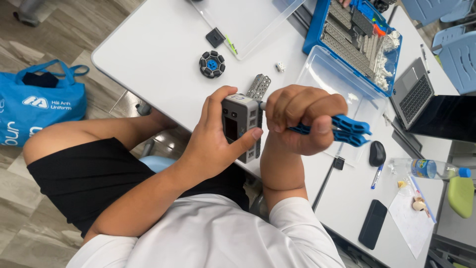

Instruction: The person uses a blue and gray plastic tool to press and adjust a gray rectangular robot component, then sets the tool down and picks up a small white plastic piece to attach to a gray beam with a wheel. The person continues to connect the white piece to the beam assembly.

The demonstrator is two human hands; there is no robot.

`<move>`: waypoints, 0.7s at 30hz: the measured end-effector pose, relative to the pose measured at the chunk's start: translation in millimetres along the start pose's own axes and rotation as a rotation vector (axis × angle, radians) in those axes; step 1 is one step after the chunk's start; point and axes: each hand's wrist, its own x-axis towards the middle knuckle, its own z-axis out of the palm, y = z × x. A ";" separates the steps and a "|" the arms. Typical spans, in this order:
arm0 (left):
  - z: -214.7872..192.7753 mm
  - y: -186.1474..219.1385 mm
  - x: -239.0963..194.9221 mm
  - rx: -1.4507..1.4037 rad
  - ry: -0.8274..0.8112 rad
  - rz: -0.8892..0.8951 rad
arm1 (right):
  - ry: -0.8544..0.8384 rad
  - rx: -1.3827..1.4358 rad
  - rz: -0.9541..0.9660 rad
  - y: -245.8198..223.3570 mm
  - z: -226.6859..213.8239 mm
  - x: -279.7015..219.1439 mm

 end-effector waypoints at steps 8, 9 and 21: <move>-0.6 -4.1 4.2 -0.134 -0.019 -0.174 | 0.024 -0.073 0.058 7.9 7.2 -2.9; -1.4 -4.6 4.8 -0.151 -0.024 -0.184 | 0.005 -0.082 0.054 8.4 7.4 -2.8; 4.9 -7.4 -1.4 -0.116 0.012 -0.061 | -0.022 -0.151 -0.164 10.9 -2.1 -5.9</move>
